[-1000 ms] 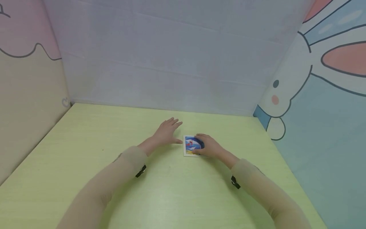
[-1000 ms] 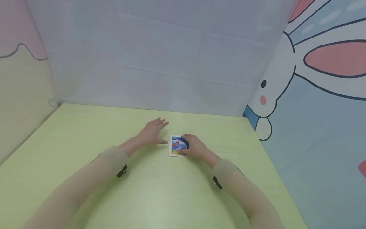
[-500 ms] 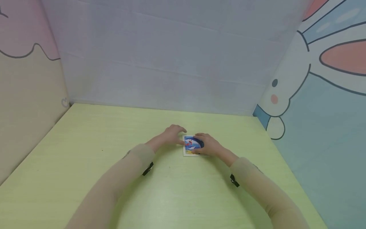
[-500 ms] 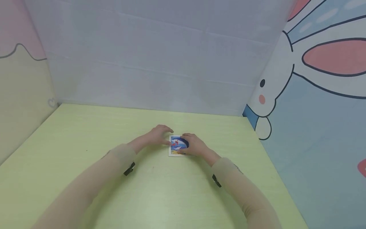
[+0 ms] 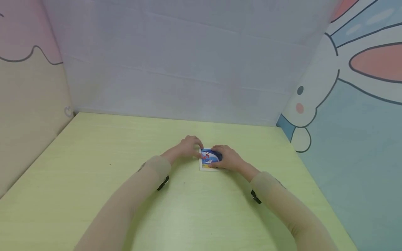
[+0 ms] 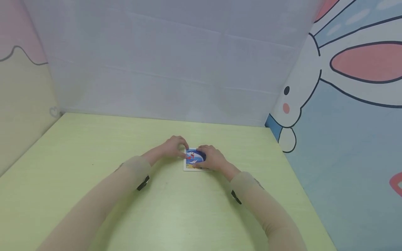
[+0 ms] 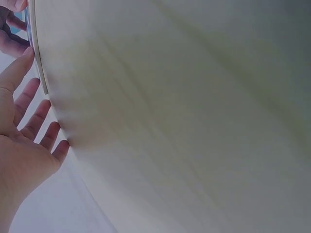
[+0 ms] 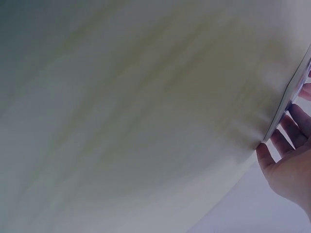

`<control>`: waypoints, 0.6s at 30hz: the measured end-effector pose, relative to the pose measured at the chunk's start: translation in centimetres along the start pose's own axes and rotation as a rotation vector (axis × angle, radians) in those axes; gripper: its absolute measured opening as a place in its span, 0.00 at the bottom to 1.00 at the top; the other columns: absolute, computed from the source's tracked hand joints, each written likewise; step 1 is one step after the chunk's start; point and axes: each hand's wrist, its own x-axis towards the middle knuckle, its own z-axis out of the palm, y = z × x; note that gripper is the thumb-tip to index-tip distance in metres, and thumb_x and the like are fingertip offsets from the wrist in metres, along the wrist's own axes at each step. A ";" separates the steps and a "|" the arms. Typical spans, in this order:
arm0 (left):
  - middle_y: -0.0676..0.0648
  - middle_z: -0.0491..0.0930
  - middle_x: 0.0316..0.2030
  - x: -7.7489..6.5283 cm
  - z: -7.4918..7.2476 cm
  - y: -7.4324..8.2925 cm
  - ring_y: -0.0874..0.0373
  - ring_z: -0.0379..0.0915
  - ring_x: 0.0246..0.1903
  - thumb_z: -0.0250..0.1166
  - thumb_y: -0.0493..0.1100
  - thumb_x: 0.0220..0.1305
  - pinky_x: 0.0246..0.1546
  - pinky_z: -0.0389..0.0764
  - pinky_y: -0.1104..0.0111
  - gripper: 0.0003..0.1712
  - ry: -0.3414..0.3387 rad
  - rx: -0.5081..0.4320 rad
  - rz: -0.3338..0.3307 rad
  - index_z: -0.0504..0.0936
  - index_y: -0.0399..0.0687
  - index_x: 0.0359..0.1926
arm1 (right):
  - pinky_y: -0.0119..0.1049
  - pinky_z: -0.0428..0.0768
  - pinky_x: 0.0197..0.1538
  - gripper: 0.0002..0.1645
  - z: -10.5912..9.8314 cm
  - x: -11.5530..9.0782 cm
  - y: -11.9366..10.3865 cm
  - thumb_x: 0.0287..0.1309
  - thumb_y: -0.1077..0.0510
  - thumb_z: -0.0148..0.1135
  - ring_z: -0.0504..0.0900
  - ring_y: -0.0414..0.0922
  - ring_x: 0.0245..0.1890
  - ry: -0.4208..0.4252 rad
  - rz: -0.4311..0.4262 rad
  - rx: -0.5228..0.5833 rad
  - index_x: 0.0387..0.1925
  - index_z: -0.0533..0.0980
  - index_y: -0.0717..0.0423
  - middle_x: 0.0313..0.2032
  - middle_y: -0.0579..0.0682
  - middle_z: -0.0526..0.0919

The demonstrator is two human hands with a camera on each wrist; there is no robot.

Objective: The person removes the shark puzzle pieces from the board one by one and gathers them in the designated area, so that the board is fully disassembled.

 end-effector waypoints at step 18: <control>0.46 0.71 0.59 0.3 0.4 0.2 0.46 0.59 0.61 0.72 0.54 0.51 0.62 0.58 0.50 0.21 0.002 -0.003 -0.036 0.82 0.54 0.46 | 0.52 0.63 0.64 0.46 -0.3 -0.1 0.1 0.49 0.35 0.66 0.63 0.54 0.66 -0.023 -0.007 0.007 0.65 0.67 0.52 0.66 0.53 0.66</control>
